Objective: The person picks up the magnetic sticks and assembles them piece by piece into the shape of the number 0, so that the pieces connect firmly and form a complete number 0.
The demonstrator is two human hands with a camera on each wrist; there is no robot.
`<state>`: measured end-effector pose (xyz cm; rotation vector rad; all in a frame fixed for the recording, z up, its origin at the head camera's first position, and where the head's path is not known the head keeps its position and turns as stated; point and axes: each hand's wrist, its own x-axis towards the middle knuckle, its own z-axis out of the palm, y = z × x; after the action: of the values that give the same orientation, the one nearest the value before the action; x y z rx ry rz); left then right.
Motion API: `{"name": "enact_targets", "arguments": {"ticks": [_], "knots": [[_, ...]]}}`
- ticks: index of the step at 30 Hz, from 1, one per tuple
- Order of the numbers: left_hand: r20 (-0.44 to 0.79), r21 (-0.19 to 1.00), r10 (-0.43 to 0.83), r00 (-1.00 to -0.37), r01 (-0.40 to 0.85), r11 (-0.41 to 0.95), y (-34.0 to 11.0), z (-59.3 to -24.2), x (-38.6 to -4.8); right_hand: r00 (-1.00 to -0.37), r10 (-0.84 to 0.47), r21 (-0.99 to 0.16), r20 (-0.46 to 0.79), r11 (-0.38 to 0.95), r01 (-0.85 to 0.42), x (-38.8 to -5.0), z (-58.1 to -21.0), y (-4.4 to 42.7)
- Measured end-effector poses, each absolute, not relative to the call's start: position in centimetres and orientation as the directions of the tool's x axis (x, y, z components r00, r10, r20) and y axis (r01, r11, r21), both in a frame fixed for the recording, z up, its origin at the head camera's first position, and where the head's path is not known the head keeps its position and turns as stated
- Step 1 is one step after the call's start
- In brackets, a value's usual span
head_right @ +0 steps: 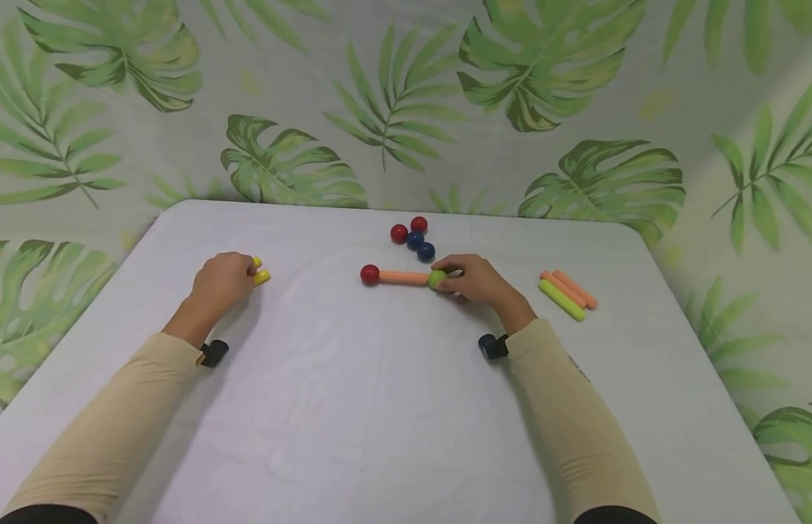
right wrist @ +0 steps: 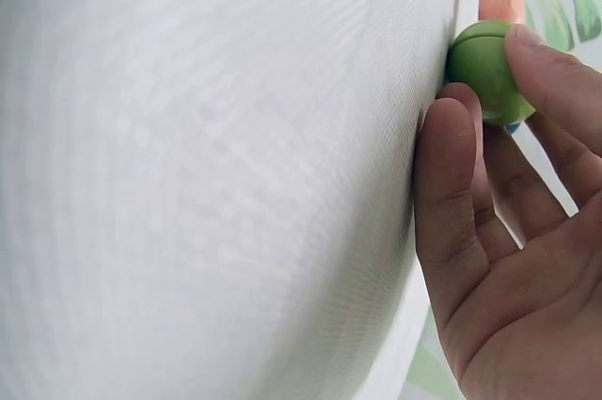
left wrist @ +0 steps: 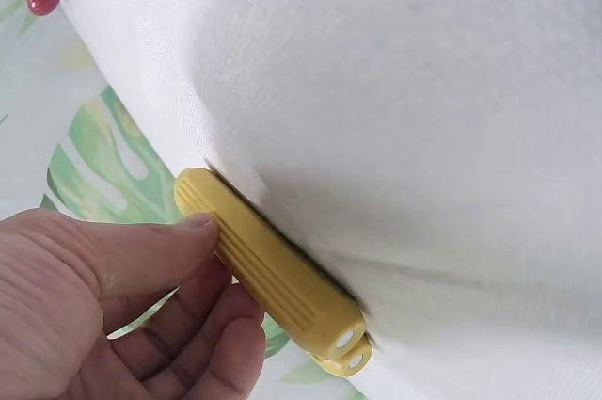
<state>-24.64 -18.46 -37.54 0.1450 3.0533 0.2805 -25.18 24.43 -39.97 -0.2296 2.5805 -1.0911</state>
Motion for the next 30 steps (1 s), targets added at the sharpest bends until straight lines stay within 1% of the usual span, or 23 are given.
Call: {"name": "enact_targets", "arguments": {"ticks": [4, 9, 20, 26, 30], "knots": [[-0.08, 0.2, 0.111, -0.991, 0.093, 0.975, -18.6, -37.5, -24.6, -0.934, -0.273, -0.722, -0.23, 0.691, -0.024, -25.3, -39.9, 24.5], [-0.099, 0.181, 0.119, -0.988, 0.1, 0.978, -18.6, -37.4, -24.3, -0.93, -0.283, -0.726, -0.235, 0.687, -0.025, -25.3, -40.0, 24.5], [-0.192, 0.193, 0.135, -0.972, 0.097, 0.976, -18.0, -36.6, -24.0, -0.932, -0.264, -0.712, -0.249, 0.702, -0.009, -25.2, -40.0, 24.4], [-0.225, 0.195, 0.175, -0.959, 0.132, 0.972, -18.0, -36.3, -24.1, -0.933, -0.264, -0.709, -0.245, 0.705, -0.013, -25.3, -40.2, 24.5], [-0.211, 0.201, 0.205, -0.956, 0.163, 0.966, -18.2, -36.5, -24.0, -0.933, -0.273, -0.709, -0.234, 0.704, -0.029, -25.3, -40.1, 24.6]]}}
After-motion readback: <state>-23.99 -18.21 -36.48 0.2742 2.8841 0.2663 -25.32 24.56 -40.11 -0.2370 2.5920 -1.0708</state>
